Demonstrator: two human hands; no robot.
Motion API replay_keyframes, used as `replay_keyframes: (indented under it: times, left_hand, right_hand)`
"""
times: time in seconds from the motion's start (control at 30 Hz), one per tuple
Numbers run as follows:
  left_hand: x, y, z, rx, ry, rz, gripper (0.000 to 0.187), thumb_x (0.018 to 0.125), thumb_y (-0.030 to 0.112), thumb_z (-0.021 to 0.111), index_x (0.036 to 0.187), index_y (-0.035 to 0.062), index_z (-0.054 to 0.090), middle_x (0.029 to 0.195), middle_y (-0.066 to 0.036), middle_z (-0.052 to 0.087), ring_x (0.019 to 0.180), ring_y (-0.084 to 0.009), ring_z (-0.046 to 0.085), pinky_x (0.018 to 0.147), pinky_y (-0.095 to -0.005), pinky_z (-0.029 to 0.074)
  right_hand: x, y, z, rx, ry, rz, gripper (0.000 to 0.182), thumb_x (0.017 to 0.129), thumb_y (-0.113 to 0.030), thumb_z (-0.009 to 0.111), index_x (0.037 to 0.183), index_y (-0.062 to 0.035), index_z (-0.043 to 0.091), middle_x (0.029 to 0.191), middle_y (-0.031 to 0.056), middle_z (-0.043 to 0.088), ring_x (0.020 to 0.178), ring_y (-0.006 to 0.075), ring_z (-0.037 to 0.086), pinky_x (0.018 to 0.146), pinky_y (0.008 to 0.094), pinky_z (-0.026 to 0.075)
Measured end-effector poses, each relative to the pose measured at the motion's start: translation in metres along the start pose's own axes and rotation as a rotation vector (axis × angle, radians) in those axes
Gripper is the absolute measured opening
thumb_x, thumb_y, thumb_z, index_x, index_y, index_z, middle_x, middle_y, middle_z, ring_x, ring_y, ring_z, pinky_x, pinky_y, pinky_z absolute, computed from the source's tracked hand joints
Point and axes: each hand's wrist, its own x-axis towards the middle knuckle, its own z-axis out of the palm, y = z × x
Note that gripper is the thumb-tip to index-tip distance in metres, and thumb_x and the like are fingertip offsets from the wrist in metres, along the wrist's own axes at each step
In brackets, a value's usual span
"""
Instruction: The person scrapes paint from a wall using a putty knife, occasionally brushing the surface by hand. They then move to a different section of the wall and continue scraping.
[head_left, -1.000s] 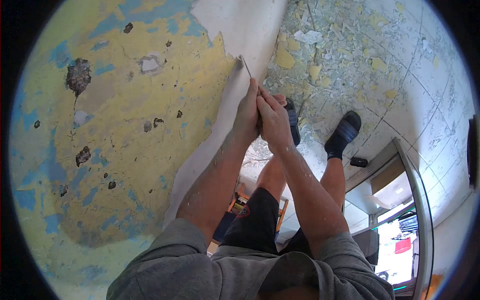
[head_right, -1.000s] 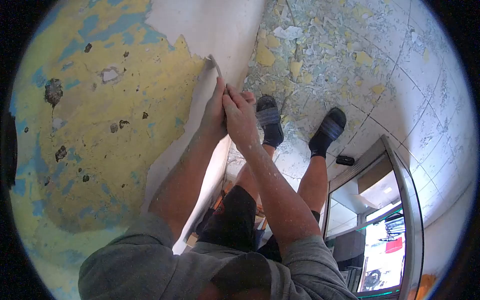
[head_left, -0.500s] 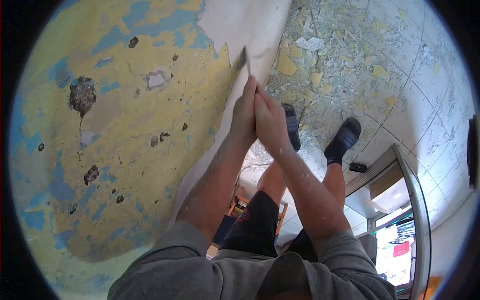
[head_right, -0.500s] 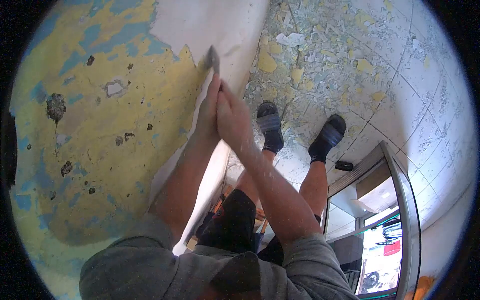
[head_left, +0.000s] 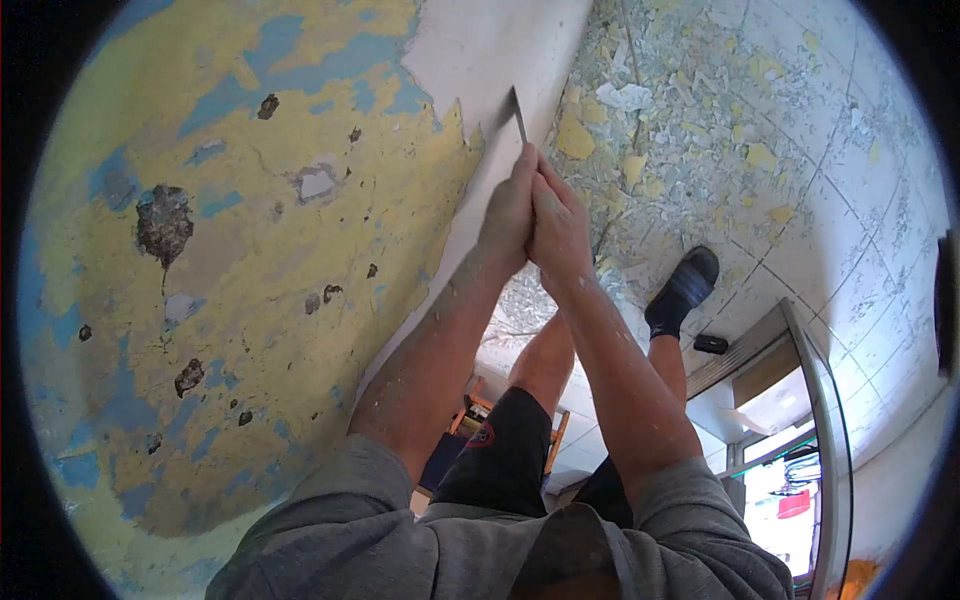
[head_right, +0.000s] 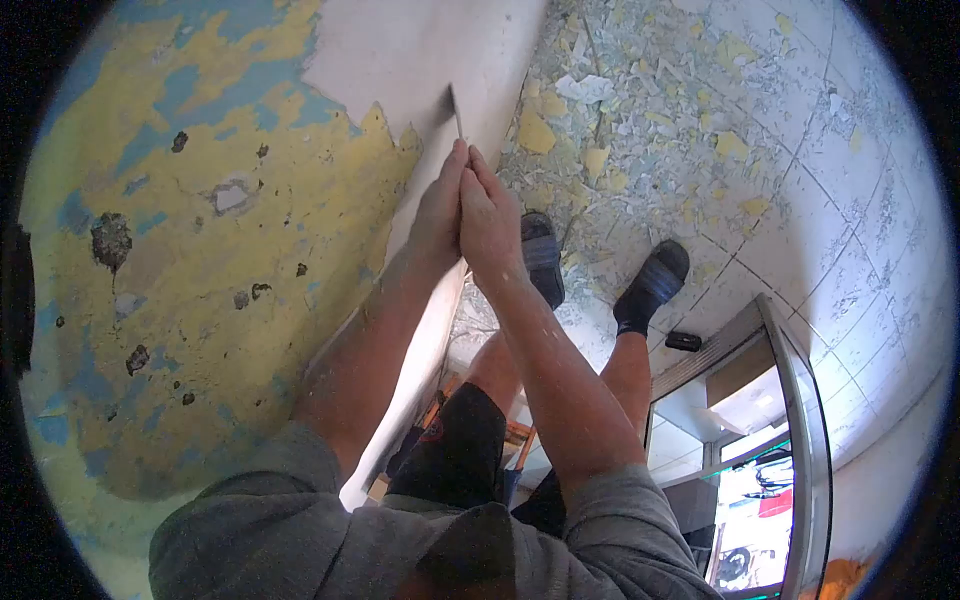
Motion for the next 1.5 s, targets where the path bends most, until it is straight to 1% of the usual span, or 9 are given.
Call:
replay_keyframes:
  times: [0.13,0.2,0.3,0.43,0.57,0.77,1.03,1.23,1.5]
  left_hand:
    - [-0.047,-0.039,-0.015,-0.037,-0.106,0.194,0.050,0.104,0.043,0.047,0.136,0.0045,0.051,0.122,-0.006,0.056,0.112,-0.0120,0.053,0.098,-0.0279,0.043]
    - [-0.051,-0.044,-0.017,-0.024,0.019,0.343,0.060,0.107,0.044,0.037,0.150,0.0025,0.036,0.148,-0.012,0.045,0.134,-0.0199,0.043,0.112,-0.0330,0.033]
    - [0.017,-0.012,-0.019,-0.025,-0.081,0.004,0.050,0.105,0.048,0.044,0.128,0.0050,0.055,0.113,-0.005,0.058,0.104,-0.0122,0.056,0.091,-0.0291,0.046]
    - [-0.007,-0.020,0.002,-0.035,-0.056,0.028,0.047,0.107,0.045,0.040,0.119,0.0032,0.057,0.108,-0.004,0.057,0.096,-0.0107,0.053,0.083,-0.0278,0.047]
    - [-0.108,-0.032,0.014,-0.086,0.046,0.187,0.045,0.104,0.051,0.043,0.112,0.0084,0.057,0.099,0.001,0.053,0.093,-0.0067,0.052,0.079,-0.0252,0.047]
    - [-0.039,-0.034,-0.013,0.081,-0.001,0.237,0.044,0.107,0.047,0.038,0.114,0.0073,0.054,0.095,0.002,0.051,0.093,-0.0057,0.052,0.081,-0.0242,0.046]
    - [-0.087,-0.046,0.008,0.004,0.086,0.322,0.054,0.105,0.050,0.041,0.130,0.0024,0.052,0.110,-0.005,0.056,0.099,-0.0118,0.054,0.088,-0.0280,0.047]
    - [0.010,0.011,0.016,-0.070,-0.083,0.078,0.047,0.105,0.049,0.044,0.118,0.0055,0.057,0.106,-0.004,0.057,0.097,-0.0111,0.055,0.088,-0.0290,0.047]
    - [-0.097,-0.043,0.004,-0.146,-0.056,0.176,0.049,0.103,0.054,0.044,0.116,0.0081,0.057,0.099,-0.001,0.056,0.090,-0.0089,0.055,0.078,-0.0257,0.049]
  right_hand:
    - [-0.080,0.002,-0.024,-0.343,-0.076,-0.158,0.047,0.098,-0.022,0.046,0.138,0.0022,0.052,0.127,0.0240,0.063,0.126,0.0275,0.056,0.108,0.0337,0.037]
    - [-0.062,0.013,-0.022,-0.471,-0.150,-0.149,0.048,0.098,-0.025,0.045,0.138,0.0016,0.052,0.126,0.0235,0.064,0.124,0.0282,0.058,0.106,0.0340,0.039]
    - [0.003,0.003,-0.005,-0.314,-0.017,-0.014,0.049,0.098,-0.025,0.044,0.138,0.0014,0.052,0.125,0.0232,0.065,0.123,0.0297,0.059,0.105,0.0345,0.040]
    - [-0.009,-0.005,-0.021,-0.127,-0.058,-0.081,0.049,0.098,-0.024,0.045,0.137,0.0032,0.052,0.125,0.0240,0.064,0.122,0.0315,0.059,0.104,0.0356,0.041]
    - [-0.103,-0.017,-0.028,-0.484,-0.149,-0.191,0.048,0.098,-0.020,0.046,0.139,0.0051,0.050,0.128,0.0242,0.062,0.122,0.0298,0.059,0.105,0.0350,0.041]
    - [-0.047,-0.006,-0.018,-0.304,-0.169,-0.191,0.044,0.099,-0.018,0.045,0.138,0.0009,0.052,0.123,0.0233,0.065,0.119,0.0292,0.061,0.103,0.0338,0.042]
    - [-0.097,0.008,-0.037,-0.457,-0.119,-0.251,0.046,0.098,-0.021,0.046,0.139,-0.0016,0.052,0.121,0.0246,0.065,0.119,0.0304,0.061,0.103,0.0364,0.042]
    - [0.022,-0.014,-0.004,-0.156,-0.032,-0.159,0.048,0.098,-0.027,0.044,0.136,0.0015,0.052,0.114,0.0277,0.065,0.114,0.0321,0.063,0.098,0.0365,0.045]
    - [-0.104,-0.022,-0.031,-0.536,-0.170,-0.339,0.047,0.097,-0.021,0.046,0.140,-0.0012,0.050,0.117,0.0265,0.065,0.111,0.0354,0.064,0.097,0.0350,0.045]
